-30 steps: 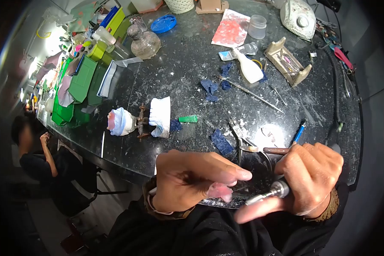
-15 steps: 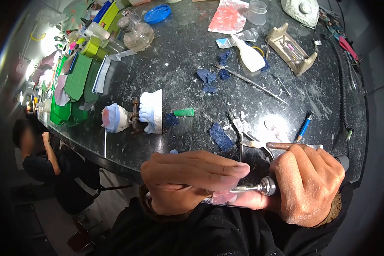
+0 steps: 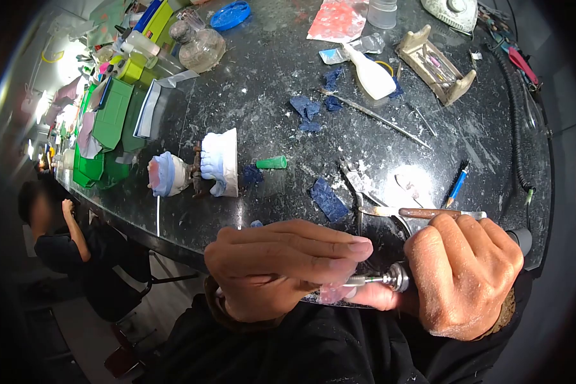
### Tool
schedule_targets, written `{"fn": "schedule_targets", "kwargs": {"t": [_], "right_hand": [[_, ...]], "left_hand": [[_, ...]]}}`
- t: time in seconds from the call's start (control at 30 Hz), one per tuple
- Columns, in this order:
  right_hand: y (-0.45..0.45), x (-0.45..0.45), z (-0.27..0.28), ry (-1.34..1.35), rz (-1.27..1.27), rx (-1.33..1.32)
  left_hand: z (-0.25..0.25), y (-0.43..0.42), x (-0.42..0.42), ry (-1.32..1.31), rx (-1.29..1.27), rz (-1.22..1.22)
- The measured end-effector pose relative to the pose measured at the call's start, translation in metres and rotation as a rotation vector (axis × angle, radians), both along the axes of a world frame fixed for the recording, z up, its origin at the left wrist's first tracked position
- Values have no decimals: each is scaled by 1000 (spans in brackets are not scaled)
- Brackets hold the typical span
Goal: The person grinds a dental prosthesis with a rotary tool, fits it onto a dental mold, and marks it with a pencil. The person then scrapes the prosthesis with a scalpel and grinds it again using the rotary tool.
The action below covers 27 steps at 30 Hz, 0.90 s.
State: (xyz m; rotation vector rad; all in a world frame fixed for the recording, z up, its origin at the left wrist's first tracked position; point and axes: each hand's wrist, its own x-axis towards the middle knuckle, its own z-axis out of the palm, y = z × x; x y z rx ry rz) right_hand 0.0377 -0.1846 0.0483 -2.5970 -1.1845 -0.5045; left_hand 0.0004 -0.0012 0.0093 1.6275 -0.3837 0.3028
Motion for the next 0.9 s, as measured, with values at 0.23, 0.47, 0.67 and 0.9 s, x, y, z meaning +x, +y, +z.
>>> {"fn": "schedule_targets", "kwargs": {"t": [0.23, 0.47, 0.67, 0.9], "right_hand": [[-1, -2, 4, 6, -59, -50], [1, -4, 6, 50, -72, -65], [-1, -3, 7, 36, -67, -83], [-1, -1, 6, -6, -52, -69]], "left_hand": [[5, 3, -2, 57, 38, -7], [-3, 3, 1, -39, 17, 1], [-4, 4, 2, -33, -13, -37], [1, 6, 0, 48, 16, -56]]}}
